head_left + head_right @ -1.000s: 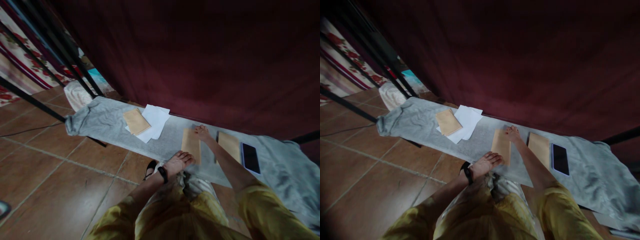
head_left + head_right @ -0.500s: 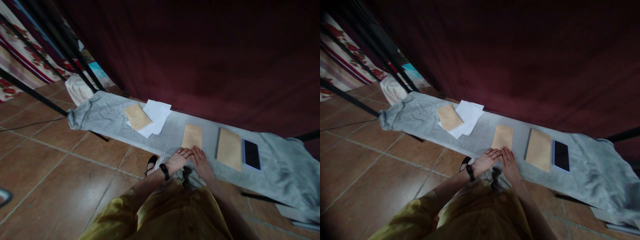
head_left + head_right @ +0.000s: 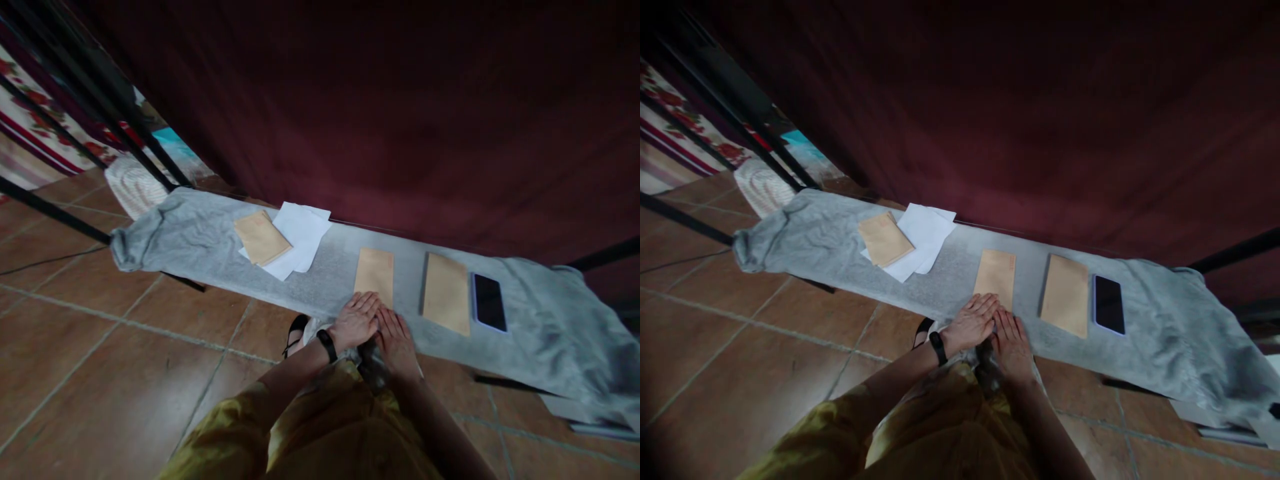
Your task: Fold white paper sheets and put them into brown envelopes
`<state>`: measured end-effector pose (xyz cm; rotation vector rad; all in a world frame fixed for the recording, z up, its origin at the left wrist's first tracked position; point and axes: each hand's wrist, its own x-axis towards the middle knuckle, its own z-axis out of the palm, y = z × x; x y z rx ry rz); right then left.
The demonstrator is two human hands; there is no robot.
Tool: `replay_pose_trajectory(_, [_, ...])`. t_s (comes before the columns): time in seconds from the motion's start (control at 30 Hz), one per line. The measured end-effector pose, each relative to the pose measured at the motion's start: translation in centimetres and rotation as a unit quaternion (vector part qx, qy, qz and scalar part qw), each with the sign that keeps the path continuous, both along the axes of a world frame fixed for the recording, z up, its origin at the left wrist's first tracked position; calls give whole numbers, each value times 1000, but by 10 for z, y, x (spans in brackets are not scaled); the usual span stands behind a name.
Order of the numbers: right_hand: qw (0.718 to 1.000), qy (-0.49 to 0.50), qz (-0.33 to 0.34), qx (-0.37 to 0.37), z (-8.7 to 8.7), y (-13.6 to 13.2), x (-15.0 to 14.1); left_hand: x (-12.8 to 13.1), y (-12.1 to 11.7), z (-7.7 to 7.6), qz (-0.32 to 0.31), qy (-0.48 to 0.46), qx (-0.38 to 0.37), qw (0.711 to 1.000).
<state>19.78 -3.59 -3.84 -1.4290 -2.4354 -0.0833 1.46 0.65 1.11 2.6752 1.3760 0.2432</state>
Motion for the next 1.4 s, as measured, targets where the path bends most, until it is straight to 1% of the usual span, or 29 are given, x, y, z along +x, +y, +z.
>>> replay_pose_trajectory(0.1, [1000, 21, -3, 4, -3, -1, -1, 6, 8, -7, 18, -12, -16, 1000])
replay_pose_trajectory(0.2, [999, 37, -12, 11, -6, -2, -3, 12, 23, -15, 35, -22, -25, 999])
replay_pose_trajectory(0.4, [998, 42, -28, 24, 0, 0, -10, 24, 69, -24, 55, -6, -18, 998])
replay_pose_trajectory(0.5, [999, 38, -24, 27, 4, 0, -11, 31, 93, -25, 67, -5, -13, 998])
replay_pose_trajectory(0.63, [999, 33, -28, 23, 6, -1, -11, 40, 120, -24, 85, 0, -19, 996])
replay_pose_trajectory(0.8, [998, 32, -30, 33, 6, -1, -13, 48, 147, -19, 101, 2, -32, 994])
replay_pose_trajectory(0.9, [998, 36, -33, 36, 8, 0, -13, 48, 158, -17, 107, 3, -31, 994])
replay_pose_trajectory(1.0, [998, 41, -31, 27, 11, 1, -13, 48, 160, -16, 112, -2, -19, 994])
replay_pose_trajectory(1.1, [998, 49, -34, 18, 12, 0, -14, 45, 152, -19, 116, -12, -4, 993])
replay_pose_trajectory(1.23, [997, 58, -45, 13, 14, -1, -16, 33, 130, -24, 89, -21, 13, 996])
replay_pose_trajectory(1.3, [997, 62, -46, 10, 14, -1, -17, 24, 116, -26, 72, -25, 22, 997])
replay_pose_trajectory(1.4, [996, 67, -51, 11, 15, -1, -19, 13, 95, -27, 63, -25, 31, 997])
